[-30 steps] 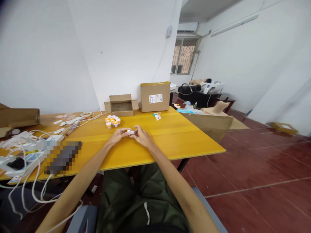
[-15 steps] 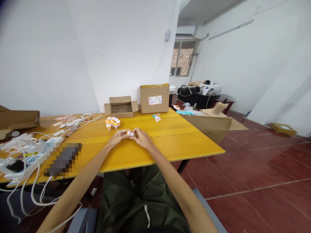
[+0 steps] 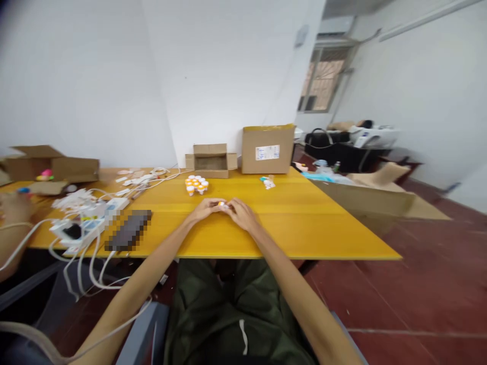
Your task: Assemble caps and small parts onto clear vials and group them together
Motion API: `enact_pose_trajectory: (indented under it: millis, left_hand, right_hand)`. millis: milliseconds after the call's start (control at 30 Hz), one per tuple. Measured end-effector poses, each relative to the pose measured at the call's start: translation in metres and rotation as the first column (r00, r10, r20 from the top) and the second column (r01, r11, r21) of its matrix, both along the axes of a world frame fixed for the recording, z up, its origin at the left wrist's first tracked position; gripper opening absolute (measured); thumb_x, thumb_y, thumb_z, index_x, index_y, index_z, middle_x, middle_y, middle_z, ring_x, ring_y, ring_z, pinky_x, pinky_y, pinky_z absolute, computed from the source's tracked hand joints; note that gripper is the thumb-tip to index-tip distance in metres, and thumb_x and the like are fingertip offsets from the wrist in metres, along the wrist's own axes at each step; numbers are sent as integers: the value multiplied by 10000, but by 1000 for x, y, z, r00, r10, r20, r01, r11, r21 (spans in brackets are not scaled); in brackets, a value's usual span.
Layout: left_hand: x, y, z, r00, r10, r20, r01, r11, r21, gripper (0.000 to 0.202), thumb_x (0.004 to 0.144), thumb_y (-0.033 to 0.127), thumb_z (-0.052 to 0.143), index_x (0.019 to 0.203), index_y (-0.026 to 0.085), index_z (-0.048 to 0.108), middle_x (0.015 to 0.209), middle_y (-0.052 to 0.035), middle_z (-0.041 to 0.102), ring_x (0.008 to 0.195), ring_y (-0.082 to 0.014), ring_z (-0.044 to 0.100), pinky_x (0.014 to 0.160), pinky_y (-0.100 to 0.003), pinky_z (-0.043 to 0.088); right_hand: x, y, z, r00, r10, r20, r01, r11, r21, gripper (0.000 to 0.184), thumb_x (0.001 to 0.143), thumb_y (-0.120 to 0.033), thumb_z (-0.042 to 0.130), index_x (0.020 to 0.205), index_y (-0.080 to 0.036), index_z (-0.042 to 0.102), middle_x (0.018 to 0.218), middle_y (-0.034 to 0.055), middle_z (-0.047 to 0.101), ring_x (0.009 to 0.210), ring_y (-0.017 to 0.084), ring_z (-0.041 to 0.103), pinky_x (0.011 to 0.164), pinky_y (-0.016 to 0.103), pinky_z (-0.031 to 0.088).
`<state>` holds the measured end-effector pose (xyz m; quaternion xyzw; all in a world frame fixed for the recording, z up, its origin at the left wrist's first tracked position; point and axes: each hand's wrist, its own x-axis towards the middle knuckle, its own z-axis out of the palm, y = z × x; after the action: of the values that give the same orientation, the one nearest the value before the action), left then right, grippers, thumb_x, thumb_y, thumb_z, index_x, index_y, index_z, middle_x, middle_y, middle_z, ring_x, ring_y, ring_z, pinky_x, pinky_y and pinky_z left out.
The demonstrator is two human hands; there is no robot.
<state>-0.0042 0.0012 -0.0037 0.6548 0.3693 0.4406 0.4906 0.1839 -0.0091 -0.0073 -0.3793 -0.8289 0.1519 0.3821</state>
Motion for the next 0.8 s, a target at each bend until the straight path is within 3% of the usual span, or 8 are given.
enact_pose_trajectory:
  millis: [133,233,467,633,800]
  left_hand:
    - [-2,1,-6,1000,0,8,0,1000,-23,389,667,307,839,1020,160,767,1048,-88,767,1005,-252,681,960,-364,484]
    - [-3,1,-9,1000,1,19,-1,1000,-20,434,673,316,841,1070,160,756,1091,-103,757,1024,-255,677,962,-367,483]
    - [-6,-1,-7,997,55,60,-54,998,-26,501,651,307,861,1115,166,731,1157,-112,728,1056,-247,659,970,-362,471]
    - [-12,-8,6,991,22,129,-11,996,-83,509,641,369,865,1086,163,729,1109,-112,738,1043,-239,658,947,-350,471]
    - [-14,-18,20,985,-58,165,85,983,-162,548,656,439,847,1119,175,719,1134,-124,736,1015,-240,665,882,-337,481]
  right_hand:
    - [0,5,-5,995,34,96,-34,999,4,331,959,-463,462,814,-247,666,858,49,654,857,213,611,785,329,466]
    - [1,8,-6,989,54,135,-55,998,1,320,913,-510,535,797,-245,673,850,51,640,843,220,604,761,331,469]
    - [-4,23,-7,974,226,36,-219,967,-133,398,917,-539,511,756,-220,685,823,53,625,825,211,583,772,328,468]
    - [-8,32,-3,924,365,-111,-380,858,-346,497,880,-634,512,845,-185,722,877,50,672,887,231,604,847,363,477]
    - [-9,33,2,851,420,-314,-524,670,-525,589,782,-709,600,995,-177,740,1067,74,718,1066,270,620,991,432,442]
